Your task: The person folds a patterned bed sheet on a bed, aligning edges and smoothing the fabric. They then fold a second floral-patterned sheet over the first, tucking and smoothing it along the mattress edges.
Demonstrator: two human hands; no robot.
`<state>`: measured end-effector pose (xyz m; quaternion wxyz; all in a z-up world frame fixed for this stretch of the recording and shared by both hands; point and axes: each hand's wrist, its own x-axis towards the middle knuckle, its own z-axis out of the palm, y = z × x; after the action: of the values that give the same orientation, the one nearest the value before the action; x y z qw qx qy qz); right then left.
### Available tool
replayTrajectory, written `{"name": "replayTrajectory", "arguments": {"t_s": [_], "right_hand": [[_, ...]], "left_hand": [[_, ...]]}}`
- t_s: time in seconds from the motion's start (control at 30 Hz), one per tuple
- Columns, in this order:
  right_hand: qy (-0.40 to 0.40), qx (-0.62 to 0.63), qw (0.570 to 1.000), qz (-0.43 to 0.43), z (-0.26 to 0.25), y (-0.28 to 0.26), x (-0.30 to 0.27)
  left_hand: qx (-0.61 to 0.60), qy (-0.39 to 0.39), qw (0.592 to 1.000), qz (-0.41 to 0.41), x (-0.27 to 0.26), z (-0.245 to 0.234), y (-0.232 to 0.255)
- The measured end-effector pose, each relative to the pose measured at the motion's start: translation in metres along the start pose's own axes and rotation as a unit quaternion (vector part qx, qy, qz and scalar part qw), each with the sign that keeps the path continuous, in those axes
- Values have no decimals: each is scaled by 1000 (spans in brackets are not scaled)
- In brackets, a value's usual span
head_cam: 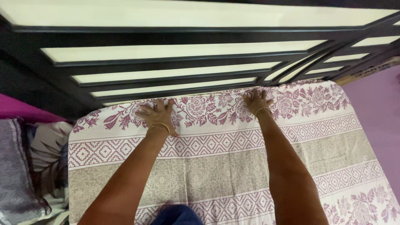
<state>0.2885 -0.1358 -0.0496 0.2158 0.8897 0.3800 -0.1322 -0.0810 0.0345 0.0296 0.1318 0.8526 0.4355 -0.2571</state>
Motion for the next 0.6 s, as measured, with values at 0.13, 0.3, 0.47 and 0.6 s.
{"name": "replayTrajectory", "arguments": {"t_s": [0.13,0.3,0.47,0.6], "right_hand": [[47,241,964,105,-8,-1,-2],[63,332,917,210,-22,-21,6],[118,320,897,282,-17,-35,22],[149,310,884,317,-2,-40,44]], "left_hand": [[78,79,993,49,19,22,8],[76,137,978,138,40,38,17],[95,46,984,146,58,41,24],[47,161,978,125,70,43,36]]}}
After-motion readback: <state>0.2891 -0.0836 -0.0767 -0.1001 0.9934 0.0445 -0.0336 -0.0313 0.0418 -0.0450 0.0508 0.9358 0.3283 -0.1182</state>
